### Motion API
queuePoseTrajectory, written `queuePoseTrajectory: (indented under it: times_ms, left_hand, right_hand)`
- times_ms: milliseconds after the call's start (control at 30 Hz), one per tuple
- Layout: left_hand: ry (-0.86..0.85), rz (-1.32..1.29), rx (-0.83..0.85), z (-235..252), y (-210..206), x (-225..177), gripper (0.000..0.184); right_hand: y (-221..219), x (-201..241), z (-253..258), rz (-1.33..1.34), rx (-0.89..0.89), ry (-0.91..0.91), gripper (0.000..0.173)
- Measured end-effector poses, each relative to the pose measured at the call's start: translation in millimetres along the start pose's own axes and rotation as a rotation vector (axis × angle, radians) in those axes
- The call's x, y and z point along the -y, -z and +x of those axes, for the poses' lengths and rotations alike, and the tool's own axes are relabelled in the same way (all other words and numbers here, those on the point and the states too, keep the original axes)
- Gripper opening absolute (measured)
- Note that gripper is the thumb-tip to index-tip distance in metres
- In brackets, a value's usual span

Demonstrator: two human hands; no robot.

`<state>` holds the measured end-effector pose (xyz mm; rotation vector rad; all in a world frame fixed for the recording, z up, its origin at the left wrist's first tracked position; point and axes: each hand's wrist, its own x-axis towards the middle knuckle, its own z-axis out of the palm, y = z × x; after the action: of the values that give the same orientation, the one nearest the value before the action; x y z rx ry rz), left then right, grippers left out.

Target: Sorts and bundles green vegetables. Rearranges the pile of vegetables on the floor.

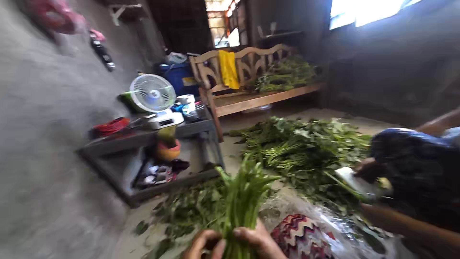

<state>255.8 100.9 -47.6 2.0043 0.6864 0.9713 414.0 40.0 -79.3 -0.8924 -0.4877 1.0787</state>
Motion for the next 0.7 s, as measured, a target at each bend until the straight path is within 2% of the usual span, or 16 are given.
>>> queuePoseTrajectory:
  times_ms: [100,300,367,400,467,533,600,667,700]
  left_hand:
    - [0.046,-0.080,-0.090,-2,-6,-5,0.015]
    - [0.148,-0.493,-0.179,0,6,-12,0.012]
    - [0.135,-0.564,-0.254,4,27,-16,0.016]
    - [0.115,-0.577,-0.306,7,42,-17,0.018]
    - [0.074,-0.552,-0.422,16,72,-17,0.021]
    - [0.047,-0.482,-0.518,32,94,-8,0.021]
    - [0.063,-0.375,-0.568,56,102,12,0.019]
    - [0.136,-0.156,-0.510,81,97,42,0.016]
    - [0.178,-0.039,-0.423,91,89,54,0.028]
  right_hand:
    - [5,-5,3,0.042,0.024,0.043,0.068]
    - [35,-10,15,0.084,0.034,0.087,0.076]
    - [56,1,15,0.062,-0.007,0.149,0.068]
    - [69,11,13,0.056,-0.038,0.191,0.056]
    - [101,41,7,0.060,-0.008,0.286,0.036]
    - [138,75,4,0.042,0.095,0.367,0.037]
    - [167,98,-3,-0.003,0.106,0.442,0.040]
    - [167,109,-14,-0.046,0.031,0.496,0.036]
    - [163,109,-17,-0.041,0.001,0.507,0.035]
